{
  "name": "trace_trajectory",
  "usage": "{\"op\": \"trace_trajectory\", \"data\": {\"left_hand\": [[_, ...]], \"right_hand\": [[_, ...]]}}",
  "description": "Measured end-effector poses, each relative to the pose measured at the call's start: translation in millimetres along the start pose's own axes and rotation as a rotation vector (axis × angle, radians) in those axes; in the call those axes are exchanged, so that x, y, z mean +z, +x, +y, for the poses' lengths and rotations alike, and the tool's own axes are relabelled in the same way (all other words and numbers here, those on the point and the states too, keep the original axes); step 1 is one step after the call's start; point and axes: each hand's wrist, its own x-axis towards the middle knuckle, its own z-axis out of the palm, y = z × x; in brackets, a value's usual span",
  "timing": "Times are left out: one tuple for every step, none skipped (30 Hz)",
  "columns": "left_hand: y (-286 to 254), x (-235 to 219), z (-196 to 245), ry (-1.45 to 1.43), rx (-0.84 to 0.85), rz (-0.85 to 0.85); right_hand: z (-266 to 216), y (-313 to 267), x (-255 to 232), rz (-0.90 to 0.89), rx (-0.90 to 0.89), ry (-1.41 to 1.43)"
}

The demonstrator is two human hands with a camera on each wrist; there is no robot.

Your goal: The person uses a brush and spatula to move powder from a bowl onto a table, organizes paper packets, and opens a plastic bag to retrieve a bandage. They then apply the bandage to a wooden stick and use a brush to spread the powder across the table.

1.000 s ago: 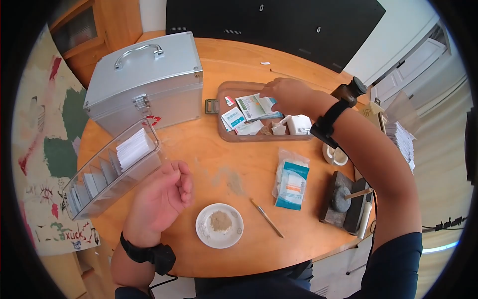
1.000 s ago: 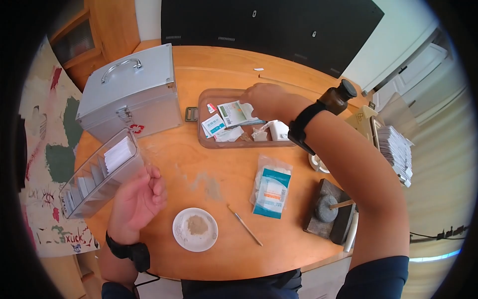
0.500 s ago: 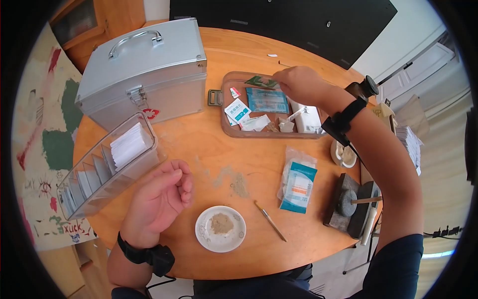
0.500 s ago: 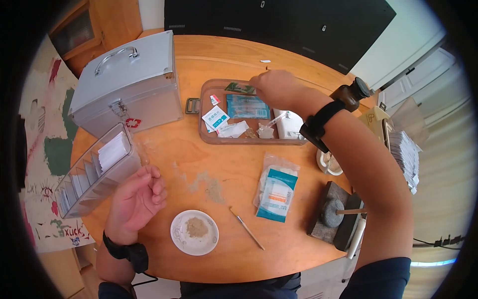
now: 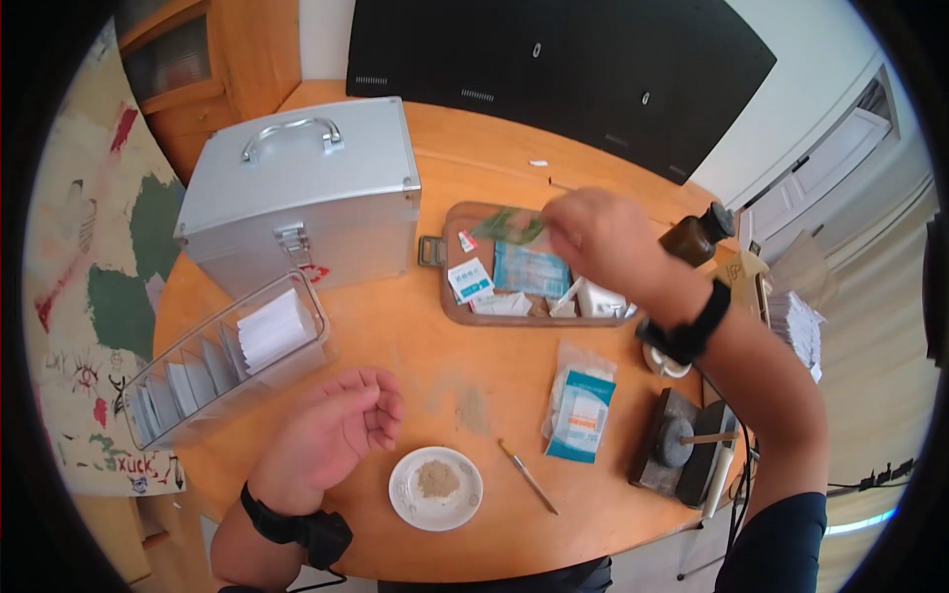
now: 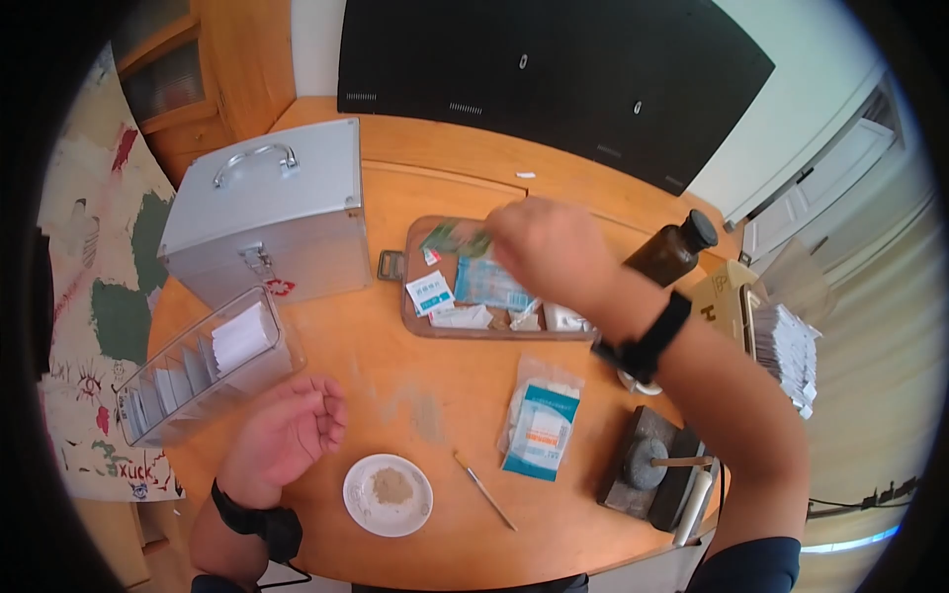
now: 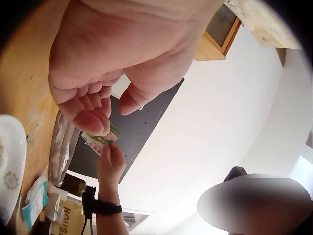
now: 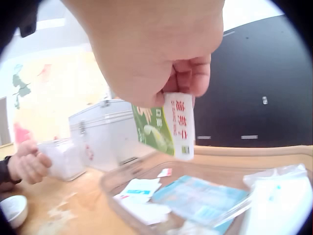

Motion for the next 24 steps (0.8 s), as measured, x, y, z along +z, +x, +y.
{"op": "trace_trajectory", "data": {"left_hand": [[0,3,2,0.004,0.012,-0.008],[0,9,2,0.001,-0.015,-0.005],[-1,12,3,-0.001,-0.045,0.001],[-1,9,1,0.000,-0.044,0.000],[1,5,-2,-0.062,-0.036,-0.081],[1,3,-4,-0.124,-0.028,-0.162],[0,7,-5,-0.123,-0.030,-0.158],[-1,15,-5,-0.071,0.004,-0.074],[-2,22,-5,-0.020,0.036,0.016],[-1,22,-6,-0.022,0.034,0.034],[2,18,-8,0.036,0.079,0.045],[0,14,-9,0.092,0.123,0.066],[-1,15,-7,0.085,0.126,0.104],[-1,17,-5,0.112,0.162,0.115],[-1,17,-4,0.143,0.200,0.115],[-1,14,-4,0.138,0.207,0.129],[0,11,-6,0.191,0.246,0.139],[1,10,-7,0.245,0.285,0.144],[1,10,-8,0.237,0.285,0.147],[2,11,-8,0.268,0.304,0.161],[2,11,-8,0.302,0.324,0.174],[2,12,-8,0.300,0.322,0.175],[1,12,-8,0.322,0.311,0.160],[1,14,-7,0.343,0.299,0.144]], "right_hand": [[-17,-3,-8,0.081,-0.133,-0.006],[-37,-5,-15,0.127,-0.248,0.004],[-57,-7,-22,0.171,-0.362,0.018],[-77,-11,-29,0.152,-0.427,-0.017],[-94,-14,-34,0.131,-0.491,-0.048],[-108,-16,-36,0.131,-0.490,-0.046],[-121,-18,-36,0.109,-0.548,-0.039],[-128,-19,-36,0.087,-0.605,-0.029],[-131,-20,-33,0.089,-0.605,-0.016],[-133,-19,-28,0.102,-0.629,0.012],[-137,-16,-23,0.117,-0.656,0.050],[-136,-13,-26,0.018,-0.645,0.060],[-133,-9,-27,0.027,-0.663,0.094],[-131,-5,-28,0.042,-0.535,0.246],[-131,-2,-28,0.051,-0.402,0.385],[-132,-1,-29,0.050,-0.415,0.395],[-133,-1,-31,0.028,-0.260,0.425],[-134,-1,-33,0.005,-0.101,0.446],[-138,-2,-33,-0.003,-0.105,0.448],[-144,-3,-31,-0.070,-0.005,0.571],[-148,-3,-30,-0.135,0.096,0.692],[-148,-4,-28,-0.137,0.097,0.693],[-148,-5,-25,-0.151,0.103,0.696],[-148,-7,-21,-0.164,0.109,0.699]]}}
